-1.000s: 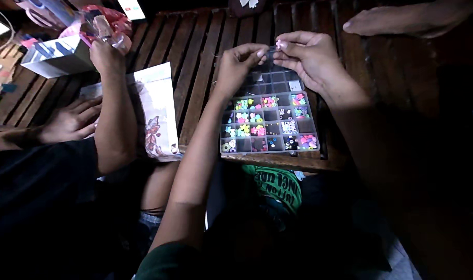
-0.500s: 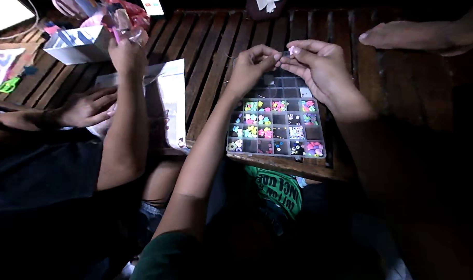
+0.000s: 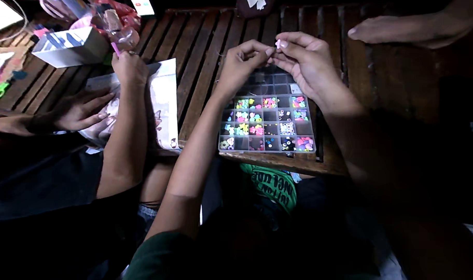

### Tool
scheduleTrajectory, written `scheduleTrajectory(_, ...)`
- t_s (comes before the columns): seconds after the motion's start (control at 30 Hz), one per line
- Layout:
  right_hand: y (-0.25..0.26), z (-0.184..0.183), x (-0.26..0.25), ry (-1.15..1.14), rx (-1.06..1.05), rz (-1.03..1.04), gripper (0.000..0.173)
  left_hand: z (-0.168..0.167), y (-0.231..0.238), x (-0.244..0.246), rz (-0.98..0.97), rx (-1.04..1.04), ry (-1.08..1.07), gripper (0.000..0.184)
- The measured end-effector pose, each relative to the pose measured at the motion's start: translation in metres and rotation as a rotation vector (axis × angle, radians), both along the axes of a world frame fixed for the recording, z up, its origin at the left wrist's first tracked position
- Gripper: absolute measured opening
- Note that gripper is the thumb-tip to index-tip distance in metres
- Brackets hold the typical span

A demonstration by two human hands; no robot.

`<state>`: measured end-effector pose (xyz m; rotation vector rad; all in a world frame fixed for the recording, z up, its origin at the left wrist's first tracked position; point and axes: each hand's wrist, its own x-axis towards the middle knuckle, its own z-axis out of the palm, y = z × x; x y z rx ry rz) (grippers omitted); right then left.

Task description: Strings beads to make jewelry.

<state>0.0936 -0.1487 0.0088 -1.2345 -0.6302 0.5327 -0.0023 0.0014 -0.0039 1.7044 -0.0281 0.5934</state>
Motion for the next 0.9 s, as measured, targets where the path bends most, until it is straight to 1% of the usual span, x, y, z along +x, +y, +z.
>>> scheduleTrajectory(0.53, 0.0015, 0.0014, -0.0001, 0.025, 0.036, 0.011, 0.014, 0.0006, -0.0007, 0.0003, 0.008, -0.013, -0.02, 0.006)
scheduleTrajectory(0.77, 0.0019, -0.0003, -0.0008, -0.016, 0.028, -0.003, 0.016, 0.0014, -0.0022, 0.0004, 0.03, -0.006, -0.011, 0.006)
scheduleTrajectory(0.9, 0.003, -0.0005, -0.0031, -0.043, 0.036, -0.036, 0.017, 0.0026, -0.0033, -0.0002, 0.026, -0.038, 0.028, 0.007)
